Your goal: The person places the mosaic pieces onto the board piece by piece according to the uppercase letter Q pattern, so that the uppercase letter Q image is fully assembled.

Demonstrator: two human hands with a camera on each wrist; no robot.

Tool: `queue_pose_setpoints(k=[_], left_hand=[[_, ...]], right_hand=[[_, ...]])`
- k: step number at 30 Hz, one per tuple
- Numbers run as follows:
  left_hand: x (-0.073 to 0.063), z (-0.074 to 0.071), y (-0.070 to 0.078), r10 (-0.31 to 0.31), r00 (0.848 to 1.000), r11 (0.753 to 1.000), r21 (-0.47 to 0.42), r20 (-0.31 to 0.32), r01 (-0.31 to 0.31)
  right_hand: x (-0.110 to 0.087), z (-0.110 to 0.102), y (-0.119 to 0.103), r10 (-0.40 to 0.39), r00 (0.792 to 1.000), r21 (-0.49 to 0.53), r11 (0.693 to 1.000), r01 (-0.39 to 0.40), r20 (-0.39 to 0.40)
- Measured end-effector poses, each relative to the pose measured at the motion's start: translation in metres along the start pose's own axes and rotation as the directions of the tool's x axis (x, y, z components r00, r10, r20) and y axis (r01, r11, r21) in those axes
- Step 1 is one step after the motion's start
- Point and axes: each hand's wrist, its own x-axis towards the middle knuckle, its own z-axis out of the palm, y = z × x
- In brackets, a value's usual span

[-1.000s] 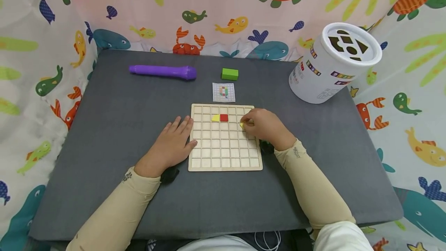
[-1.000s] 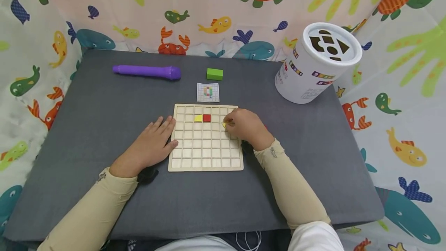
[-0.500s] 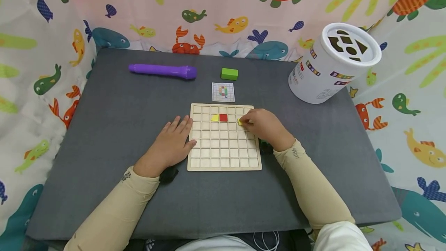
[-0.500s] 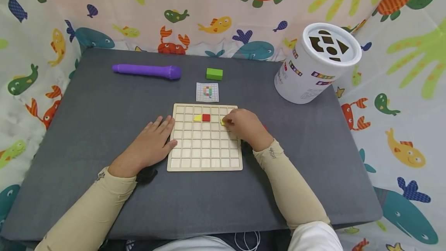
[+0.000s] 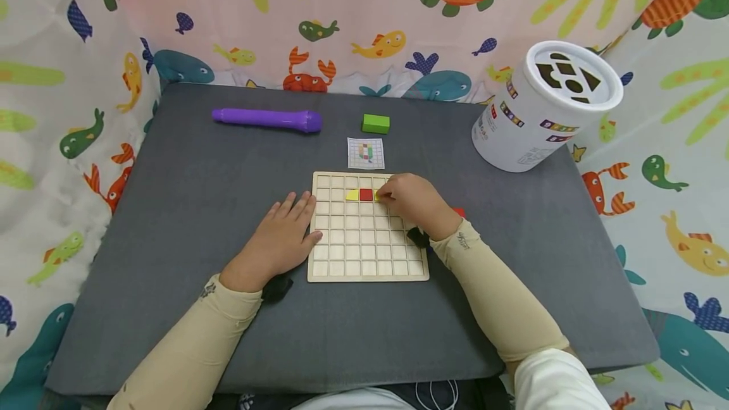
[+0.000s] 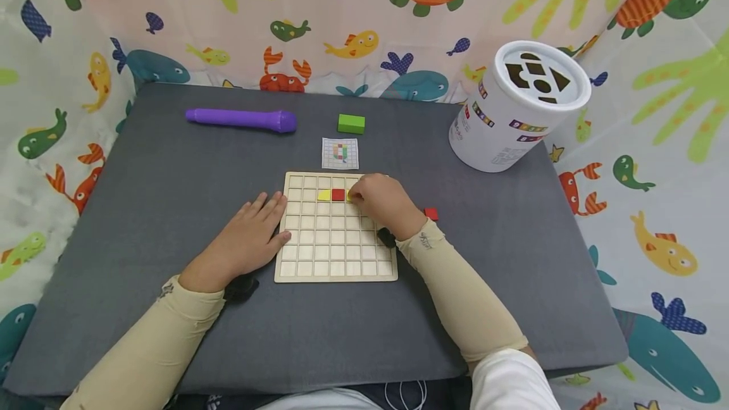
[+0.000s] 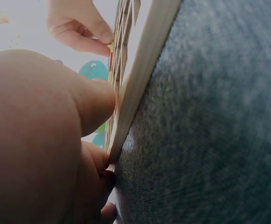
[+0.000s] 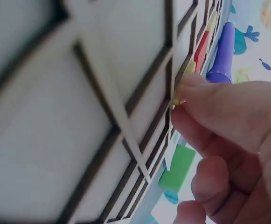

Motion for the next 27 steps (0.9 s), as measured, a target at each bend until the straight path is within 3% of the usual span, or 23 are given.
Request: queue_pose_setpoints(k=[6,13,21,27], left_hand=[[0.001,-0.003,0.005,0.01,1.0,1.0,0.012,-0.001,-0.01],[0.001,-0.004,0.006,0.014,1.0,1.0,0.007,-0.008,-0.014],[0.001,0.001,0.001,-0.003,1.0,1.0,0.005,0.012,0.003],[0.002,0.002,0.001,0.005,1.0,1.0,-0.008,0.016,-0.005]], right_hand=[[-0.015,-0.023,0.006,0.09,0.995,0.074,0.993,-0.093,0.042],[-0.066,-0.055,0.032,0.257,0.966,0.132,0.959,-0.25,-0.033],[-0.117,-0.038,0.06,0.329,0.944,0.106,0.938,-0.331,0.041],[-0.141,-0.017,0.06,0.335,0.942,0.014,0.942,-0.335,-0.004]])
